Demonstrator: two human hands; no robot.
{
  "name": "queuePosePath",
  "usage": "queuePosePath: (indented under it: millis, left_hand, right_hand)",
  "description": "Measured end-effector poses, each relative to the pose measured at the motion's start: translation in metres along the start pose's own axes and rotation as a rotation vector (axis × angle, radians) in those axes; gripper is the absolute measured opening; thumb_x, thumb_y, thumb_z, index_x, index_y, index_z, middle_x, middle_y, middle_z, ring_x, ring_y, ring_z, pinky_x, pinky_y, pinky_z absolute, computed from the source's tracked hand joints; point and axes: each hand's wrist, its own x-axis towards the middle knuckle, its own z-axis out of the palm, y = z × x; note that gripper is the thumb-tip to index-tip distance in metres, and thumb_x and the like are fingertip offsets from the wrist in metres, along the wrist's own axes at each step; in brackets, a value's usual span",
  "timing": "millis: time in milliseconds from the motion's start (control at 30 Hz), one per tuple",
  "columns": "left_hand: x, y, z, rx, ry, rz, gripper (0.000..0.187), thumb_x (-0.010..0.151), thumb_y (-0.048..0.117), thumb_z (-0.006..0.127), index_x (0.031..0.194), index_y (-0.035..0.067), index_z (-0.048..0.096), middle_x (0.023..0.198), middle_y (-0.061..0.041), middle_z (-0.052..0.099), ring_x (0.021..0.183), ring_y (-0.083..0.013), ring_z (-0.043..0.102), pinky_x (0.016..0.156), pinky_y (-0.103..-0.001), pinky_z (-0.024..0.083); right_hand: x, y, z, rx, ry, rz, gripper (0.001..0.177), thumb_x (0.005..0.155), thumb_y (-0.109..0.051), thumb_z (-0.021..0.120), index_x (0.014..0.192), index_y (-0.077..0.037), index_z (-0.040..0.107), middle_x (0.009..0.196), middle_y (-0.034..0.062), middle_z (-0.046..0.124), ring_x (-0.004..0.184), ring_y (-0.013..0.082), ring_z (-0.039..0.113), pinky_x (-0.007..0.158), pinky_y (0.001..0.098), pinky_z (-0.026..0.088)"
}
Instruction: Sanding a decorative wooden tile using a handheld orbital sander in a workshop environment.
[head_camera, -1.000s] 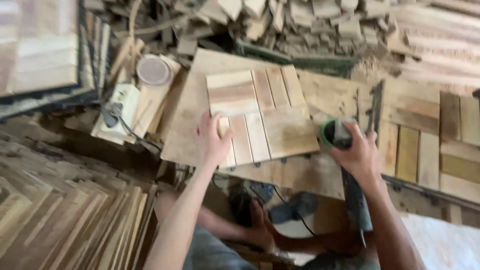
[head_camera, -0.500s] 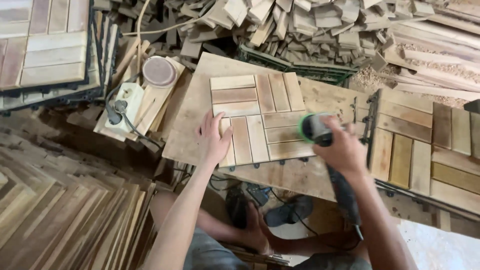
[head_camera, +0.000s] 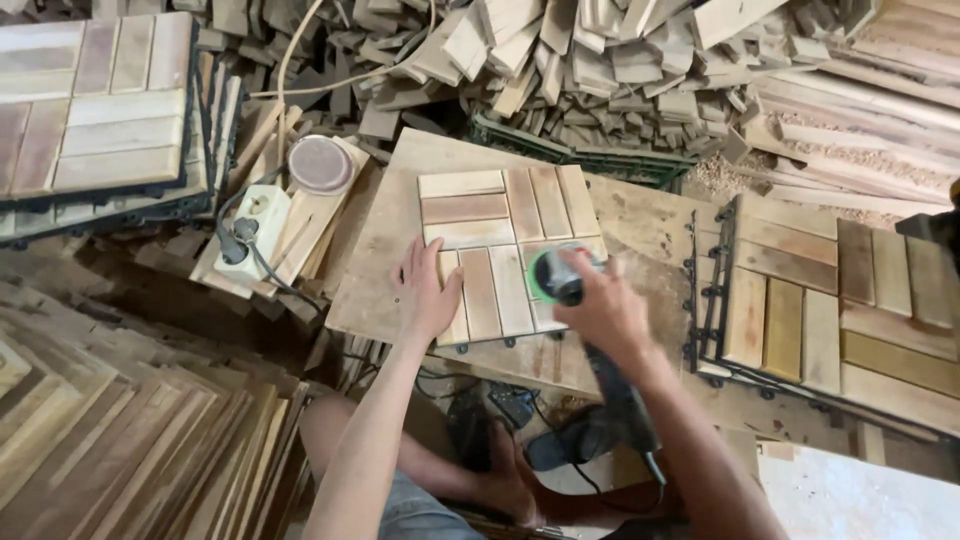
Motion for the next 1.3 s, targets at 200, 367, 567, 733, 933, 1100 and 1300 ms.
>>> queuePosePath:
  millis: [200, 367, 567, 733, 933, 1100, 1300]
  left_hand:
    - [0.004, -0.012, 0.013, 0.047, 0.053, 0.055, 0.072, 0.095, 0.034, 0.062, 0.156, 0.010, 0.033, 0.164, -0.022, 0.031, 0.153, -0.0346, 0.025, 0.119, -0.052, 0.014]
    - [-0.005, -0.007, 0.010, -0.031, 0.099, 0.050, 0.078, 0.093, 0.027, 0.063, 0.159, 0.005, 0.028, 0.162, -0.023, 0.033, 0.151, -0.0373, 0.027, 0.119, -0.054, 0.015]
    - [-0.023, 0.000, 0.003, -0.097, 0.076, -0.010, 0.083, 0.089, 0.028, 0.070, 0.159, 0.011, 0.029, 0.159, -0.019, 0.038, 0.149, -0.0375, 0.030, 0.120, -0.052, 0.020]
    - [-0.043, 0.007, -0.008, -0.156, 0.040, -0.002, 0.079, 0.089, 0.027, 0.070, 0.158, 0.016, 0.033, 0.156, -0.014, 0.043, 0.147, -0.0357, 0.034, 0.120, -0.052, 0.023]
    - [-0.049, -0.002, -0.015, -0.090, -0.034, -0.002, 0.080, 0.091, 0.027, 0.068, 0.160, 0.018, 0.029, 0.160, -0.018, 0.036, 0.149, -0.0439, 0.028, 0.121, -0.061, 0.018]
    - [-0.032, 0.009, -0.028, -0.011, -0.142, -0.077, 0.089, 0.088, 0.033, 0.063, 0.164, 0.018, 0.019, 0.166, -0.019, 0.026, 0.152, -0.0414, 0.026, 0.119, -0.068, 0.017]
    - [-0.011, 0.013, -0.022, 0.036, -0.148, -0.055, 0.090, 0.087, 0.030, 0.058, 0.165, 0.012, 0.016, 0.168, -0.018, 0.022, 0.156, -0.0373, 0.020, 0.118, -0.067, 0.013]
  right_hand:
    - [0.024, 0.070, -0.004, -0.017, 0.053, 0.136, 0.080, 0.068, -0.048, 0.082, 0.142, -0.046, 0.050, 0.136, 0.0233, 0.047, 0.113, 0.0488, 0.066, 0.097, 0.0544, 0.053]
    - [0.024, 0.069, -0.007, 0.006, 0.052, 0.152, 0.082, 0.069, -0.047, 0.083, 0.144, -0.047, 0.048, 0.136, 0.0246, 0.046, 0.113, 0.0487, 0.066, 0.097, 0.0548, 0.052]
    - [-0.006, 0.016, 0.003, 0.022, 0.008, 0.020, 0.086, 0.066, -0.051, 0.088, 0.143, -0.046, 0.050, 0.136, 0.0267, 0.044, 0.111, 0.0495, 0.067, 0.093, 0.0553, 0.055]
    - [-0.027, -0.020, 0.017, -0.066, -0.024, -0.092, 0.082, 0.071, -0.042, 0.081, 0.146, -0.045, 0.047, 0.137, 0.0250, 0.045, 0.106, 0.0485, 0.069, 0.090, 0.0548, 0.057]
    - [-0.027, 0.004, 0.021, 0.027, -0.062, -0.042, 0.078, 0.071, -0.028, 0.077, 0.140, -0.049, 0.046, 0.144, 0.0170, 0.033, 0.098, 0.0493, 0.071, 0.090, 0.0550, 0.059]
    - [0.003, 0.061, 0.018, 0.030, 0.087, 0.073, 0.075, 0.068, -0.032, 0.076, 0.138, -0.043, 0.051, 0.140, 0.0147, 0.037, 0.093, 0.0483, 0.073, 0.088, 0.0552, 0.060]
    - [0.014, 0.073, 0.001, 0.002, 0.112, 0.149, 0.077, 0.068, -0.040, 0.078, 0.139, -0.043, 0.049, 0.141, 0.0130, 0.038, 0.096, 0.0493, 0.072, 0.090, 0.0538, 0.058]
